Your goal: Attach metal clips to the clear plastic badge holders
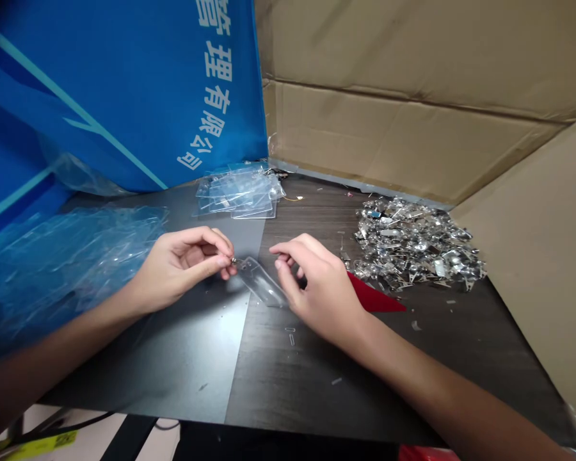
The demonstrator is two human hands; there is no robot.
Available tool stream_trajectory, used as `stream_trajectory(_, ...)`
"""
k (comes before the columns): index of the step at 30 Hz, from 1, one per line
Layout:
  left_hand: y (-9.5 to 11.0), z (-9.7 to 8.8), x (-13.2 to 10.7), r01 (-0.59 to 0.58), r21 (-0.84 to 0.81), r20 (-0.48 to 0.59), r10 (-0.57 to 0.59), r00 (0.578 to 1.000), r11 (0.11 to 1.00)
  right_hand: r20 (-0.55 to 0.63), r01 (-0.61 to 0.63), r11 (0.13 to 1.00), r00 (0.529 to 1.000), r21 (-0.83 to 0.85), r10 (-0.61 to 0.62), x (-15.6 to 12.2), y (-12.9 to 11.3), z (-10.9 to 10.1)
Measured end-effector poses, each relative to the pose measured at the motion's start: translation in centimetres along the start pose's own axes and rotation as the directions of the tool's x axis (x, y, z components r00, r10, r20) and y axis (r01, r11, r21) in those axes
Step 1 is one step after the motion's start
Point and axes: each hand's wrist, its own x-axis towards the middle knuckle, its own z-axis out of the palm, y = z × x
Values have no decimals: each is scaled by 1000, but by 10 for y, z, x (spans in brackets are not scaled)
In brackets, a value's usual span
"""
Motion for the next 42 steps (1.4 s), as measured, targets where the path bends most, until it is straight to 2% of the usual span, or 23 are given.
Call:
stream_trajectory(5, 1, -12, 19, 41, 55, -52, -39, 998, 998, -76, -105, 985, 993, -140, 95, 11, 20, -12)
stream_trajectory(10, 18, -29, 69, 86, 7, -237, -82, 968, 996, -178, -208, 944, 970, -255, 165, 23, 46, -30)
stream_trajectory(12, 28, -39, 95, 59, 70, -319, -33, 947, 996, -196, -239, 935, 962, -262, 191, 26, 54, -34)
stream_trajectory(15, 44, -54, 129, -17, 210, -414, 105, 904, 978, -192, -254, 930, 959, -266, 207, 28, 61, -35)
stream_trajectory(18, 53, -68, 156, -36, 318, -442, 182, 878, 947, -182, -251, 928, 962, -277, 206, 27, 63, -32)
stream_trajectory(21, 47, -77, 177, 7, 344, -494, 175, 852, 939, -175, -243, 923, 965, -299, 197, 25, 62, -29)
stream_trajectory(24, 33, -80, 189, 124, 305, -560, 72, 826, 944, -173, -247, 921, 964, -300, 203, 25, 59, -30)
stream_trajectory(26, 24, -80, 188, 190, 312, -571, 23, 821, 931, -175, -254, 922, 962, -292, 210, 25, 58, -30)
stream_trajectory(29, 19, -81, 173, 223, 504, -487, 61, 871, 834, -173, -264, 916, 960, -302, 220, 26, 56, -32)
stream_trajectory(32, 23, -85, 154, 195, 779, -339, 139, 930, 595, -165, -283, 880, 957, -382, 237, 26, 57, -35)
stream_trajectory(34, 28, -91, 143, 191, 890, -265, 127, 956, 414, -154, -298, 816, 954, -495, 255, 26, 60, -41)
stream_trajectory(35, 31, -96, 137, 187, 921, -227, 83, 970, 341, -150, -303, 766, 952, -567, 265, 25, 62, -44)
stream_trajectory(37, 35, -107, 121, 155, 956, -142, -68, 988, 249, -149, -309, 632, 944, -711, 294, 24, 66, -52)
stream_trajectory(40, 37, -128, 83, 59, 983, -5, -288, 958, 176, -131, -311, 441, 910, -842, 393, 24, 71, -61)
stream_trajectory(42, 34, -142, 52, 43, 991, 5, -350, 937, 127, -108, -296, 364, 883, -883, 457, 25, 72, -63)
